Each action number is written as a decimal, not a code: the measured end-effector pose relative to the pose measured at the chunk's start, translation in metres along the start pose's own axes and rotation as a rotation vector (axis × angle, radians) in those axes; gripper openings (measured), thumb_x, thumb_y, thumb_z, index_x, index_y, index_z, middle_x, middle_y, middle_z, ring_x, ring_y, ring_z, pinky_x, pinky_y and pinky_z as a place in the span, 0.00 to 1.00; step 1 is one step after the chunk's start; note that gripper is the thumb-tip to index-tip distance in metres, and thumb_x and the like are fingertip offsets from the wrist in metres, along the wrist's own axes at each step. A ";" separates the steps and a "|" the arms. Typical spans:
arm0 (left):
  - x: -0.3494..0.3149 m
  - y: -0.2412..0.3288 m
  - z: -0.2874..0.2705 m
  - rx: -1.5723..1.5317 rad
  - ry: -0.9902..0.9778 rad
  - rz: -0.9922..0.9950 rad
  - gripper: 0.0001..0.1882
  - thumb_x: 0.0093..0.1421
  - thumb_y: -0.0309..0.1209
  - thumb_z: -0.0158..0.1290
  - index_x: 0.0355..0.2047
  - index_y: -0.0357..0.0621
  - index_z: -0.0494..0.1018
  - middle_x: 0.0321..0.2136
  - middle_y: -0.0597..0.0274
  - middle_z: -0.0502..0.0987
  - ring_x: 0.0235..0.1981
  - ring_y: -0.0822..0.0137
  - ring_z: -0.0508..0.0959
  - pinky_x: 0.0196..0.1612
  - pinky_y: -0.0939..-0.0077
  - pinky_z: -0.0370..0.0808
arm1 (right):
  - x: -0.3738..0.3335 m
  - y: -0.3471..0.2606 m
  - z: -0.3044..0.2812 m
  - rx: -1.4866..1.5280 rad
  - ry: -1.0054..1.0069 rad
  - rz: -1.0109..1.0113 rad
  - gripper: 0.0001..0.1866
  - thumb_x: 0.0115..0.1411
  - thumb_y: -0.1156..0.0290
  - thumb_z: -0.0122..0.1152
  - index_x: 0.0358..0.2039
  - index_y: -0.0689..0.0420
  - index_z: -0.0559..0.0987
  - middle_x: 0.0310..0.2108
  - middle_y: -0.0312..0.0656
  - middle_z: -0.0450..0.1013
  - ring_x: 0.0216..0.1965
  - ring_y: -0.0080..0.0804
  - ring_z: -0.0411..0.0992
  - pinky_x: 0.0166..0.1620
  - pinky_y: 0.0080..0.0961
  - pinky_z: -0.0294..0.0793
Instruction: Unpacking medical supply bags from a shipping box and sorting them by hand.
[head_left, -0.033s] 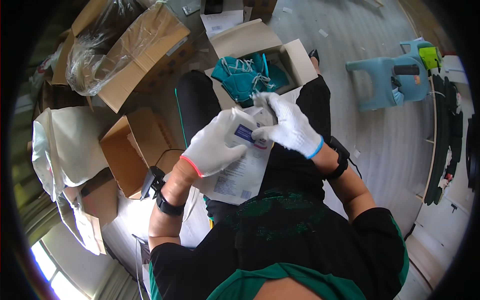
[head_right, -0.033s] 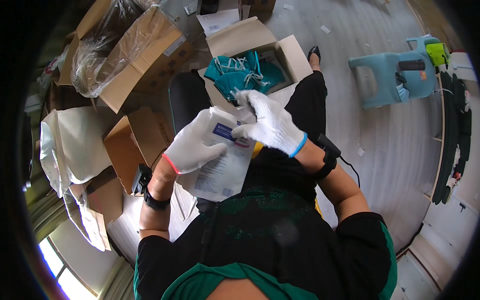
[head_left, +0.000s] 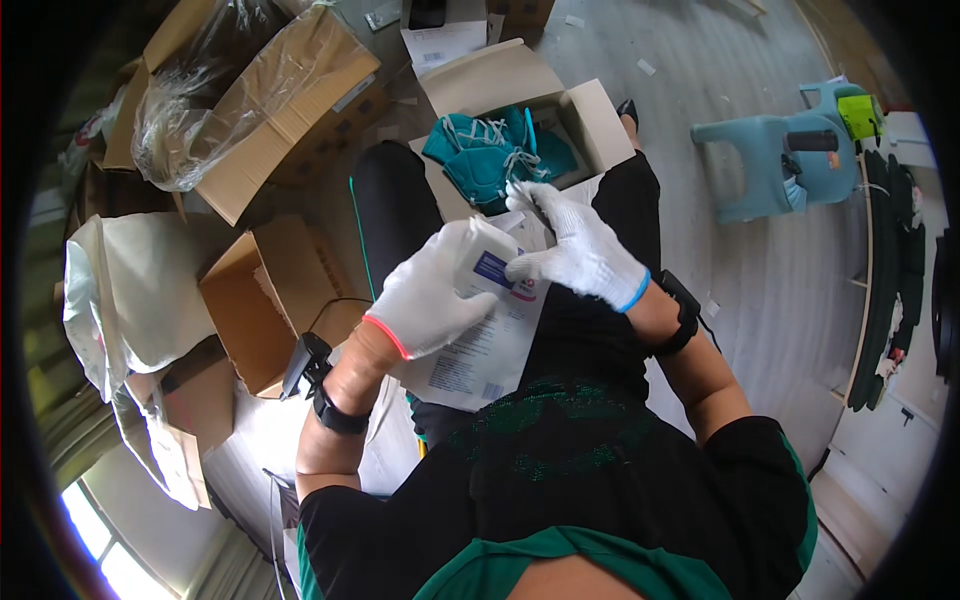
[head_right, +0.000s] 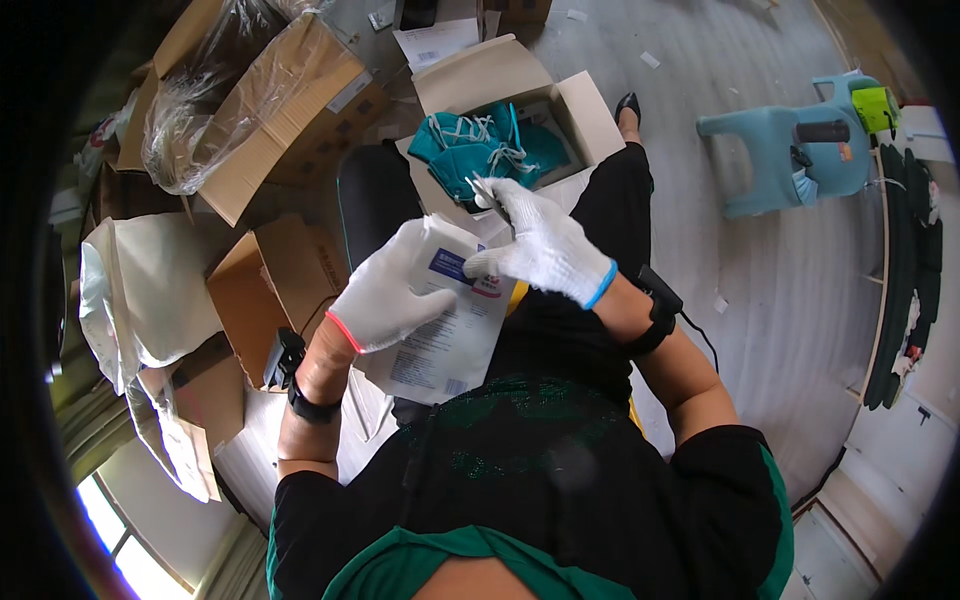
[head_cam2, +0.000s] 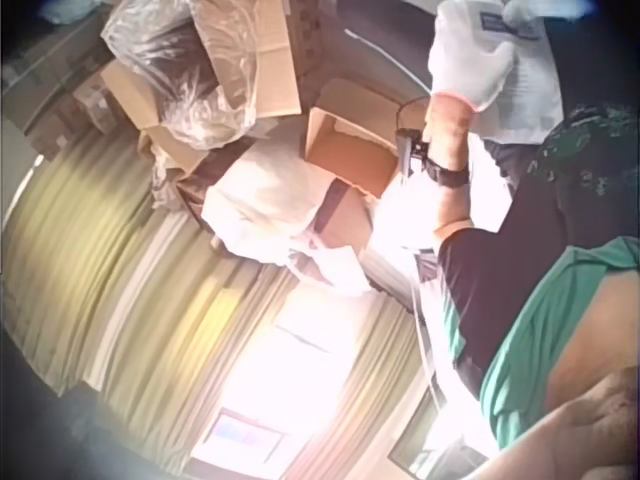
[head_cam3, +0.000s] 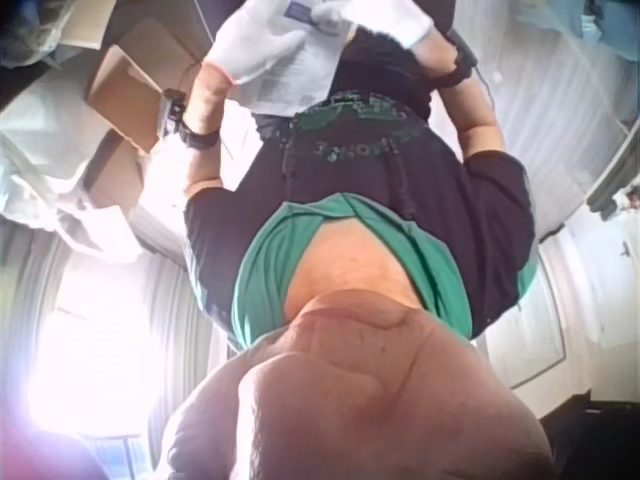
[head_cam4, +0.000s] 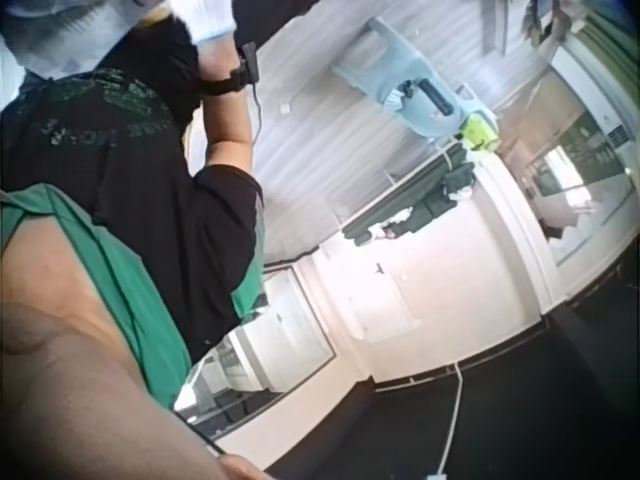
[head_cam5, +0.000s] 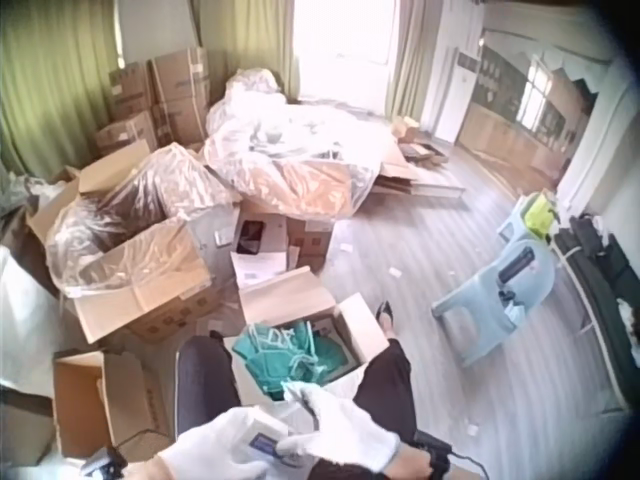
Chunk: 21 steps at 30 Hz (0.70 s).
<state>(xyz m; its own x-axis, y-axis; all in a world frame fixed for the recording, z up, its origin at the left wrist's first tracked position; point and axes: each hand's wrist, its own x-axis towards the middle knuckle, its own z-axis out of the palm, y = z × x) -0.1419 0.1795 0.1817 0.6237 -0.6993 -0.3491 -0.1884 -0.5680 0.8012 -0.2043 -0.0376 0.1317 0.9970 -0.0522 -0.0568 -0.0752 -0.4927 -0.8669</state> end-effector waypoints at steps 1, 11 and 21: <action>-0.004 0.008 0.002 -0.001 0.003 0.000 0.32 0.52 0.31 0.61 0.57 0.45 0.65 0.44 0.53 0.78 0.46 0.56 0.81 0.51 0.67 0.76 | 0.002 0.001 -0.004 -0.002 -0.002 -0.002 0.27 0.46 0.67 0.78 0.45 0.62 0.78 0.40 0.48 0.78 0.42 0.40 0.78 0.49 0.31 0.76; -0.085 0.036 -0.014 0.356 0.202 -0.241 0.35 0.43 0.40 0.67 0.52 0.40 0.71 0.45 0.48 0.76 0.47 0.51 0.77 0.51 0.61 0.75 | -0.017 -0.002 0.017 0.588 -0.309 0.160 0.15 0.48 0.80 0.70 0.38 0.63 0.78 0.33 0.38 0.77 0.37 0.23 0.73 0.45 0.25 0.74; -0.104 -0.020 0.062 -0.398 0.960 -0.361 0.35 0.50 0.31 0.65 0.57 0.34 0.66 0.50 0.50 0.72 0.51 0.60 0.75 0.56 0.66 0.72 | -0.035 -0.009 0.048 0.354 -0.009 0.291 0.14 0.53 0.72 0.68 0.39 0.63 0.78 0.30 0.42 0.77 0.31 0.26 0.73 0.37 0.28 0.75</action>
<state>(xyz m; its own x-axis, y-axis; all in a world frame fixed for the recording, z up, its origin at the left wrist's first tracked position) -0.2500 0.2368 0.1715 0.9558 0.2065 -0.2094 0.2745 -0.3705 0.8874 -0.2375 0.0103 0.1174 0.9356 -0.1357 -0.3260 -0.3431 -0.1311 -0.9301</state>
